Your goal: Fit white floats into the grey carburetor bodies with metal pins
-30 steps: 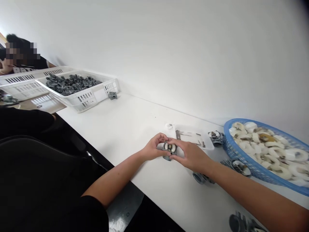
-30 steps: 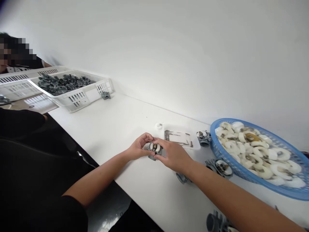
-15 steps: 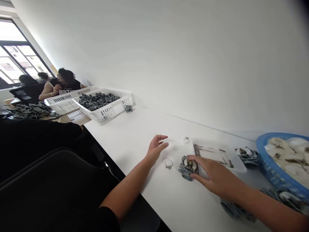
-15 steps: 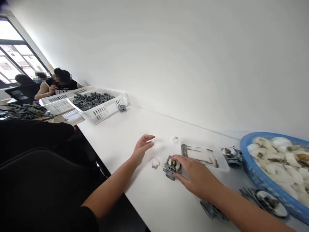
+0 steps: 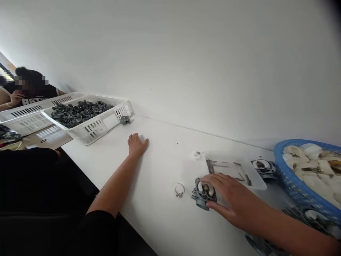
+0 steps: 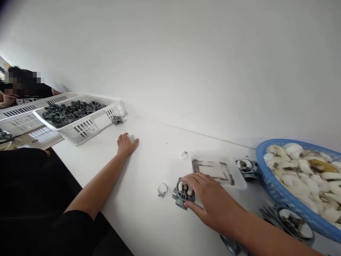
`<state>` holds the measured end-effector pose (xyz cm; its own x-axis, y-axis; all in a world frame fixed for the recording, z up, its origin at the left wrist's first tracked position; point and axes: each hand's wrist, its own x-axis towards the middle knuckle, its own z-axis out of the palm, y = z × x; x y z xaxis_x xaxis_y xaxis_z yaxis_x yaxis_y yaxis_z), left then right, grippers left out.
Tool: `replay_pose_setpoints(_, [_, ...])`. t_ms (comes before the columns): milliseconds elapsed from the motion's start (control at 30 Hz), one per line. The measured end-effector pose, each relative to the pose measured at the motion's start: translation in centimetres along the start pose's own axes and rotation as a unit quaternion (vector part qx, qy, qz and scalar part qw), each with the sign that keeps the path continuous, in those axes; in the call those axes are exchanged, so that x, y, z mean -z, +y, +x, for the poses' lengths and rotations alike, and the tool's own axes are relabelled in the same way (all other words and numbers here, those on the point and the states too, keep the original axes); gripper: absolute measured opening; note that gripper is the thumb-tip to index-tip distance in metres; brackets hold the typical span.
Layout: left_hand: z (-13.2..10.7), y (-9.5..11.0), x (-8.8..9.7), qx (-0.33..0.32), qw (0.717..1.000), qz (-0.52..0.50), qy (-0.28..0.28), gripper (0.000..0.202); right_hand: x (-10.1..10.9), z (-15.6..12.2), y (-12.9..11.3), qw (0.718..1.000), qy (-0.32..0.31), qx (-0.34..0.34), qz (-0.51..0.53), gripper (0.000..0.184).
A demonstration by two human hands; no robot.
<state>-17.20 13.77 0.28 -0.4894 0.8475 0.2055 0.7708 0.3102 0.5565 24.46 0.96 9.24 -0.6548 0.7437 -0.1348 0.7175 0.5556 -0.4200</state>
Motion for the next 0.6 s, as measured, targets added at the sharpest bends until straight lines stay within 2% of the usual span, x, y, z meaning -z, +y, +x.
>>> replay_pose_setpoints(133, [1.0,0.2,-0.8,-0.009,0.999,0.034,0.000,0.072,0.1,-0.5,-0.2,1.000,0.018,0.011,-0.017,0.059])
replay_pose_setpoints(267, [0.5,0.3,0.0,-0.001,0.999,0.041,0.004,0.064,2.7,-2.4,1.1,0.999,0.033,0.021,-0.034,0.062])
replay_pose_setpoints(333, [0.1,0.5,0.3,-0.007,0.999,0.035,0.003,0.058,4.8,-3.2,2.7,0.996,0.044,-0.033,-0.066,0.062])
replay_pose_setpoints(400, [-0.5,0.8,0.3,-0.019,1.000,0.021,0.000,0.055,6.7,-3.4,4.4,0.987,0.037,-0.125,-0.096,0.059])
replay_pose_setpoints(500, [-2.4,2.1,0.2,0.005,0.998,-0.063,0.022,0.045,7.7,-2.1,6.0,0.973,-0.016,-0.195,-0.119,0.038])
replay_pose_setpoints(600, [-6.3,4.3,0.6,0.026,0.984,-0.164,0.067,0.030,6.6,0.1,6.1,0.970,-0.072,-0.168,-0.160,0.028])
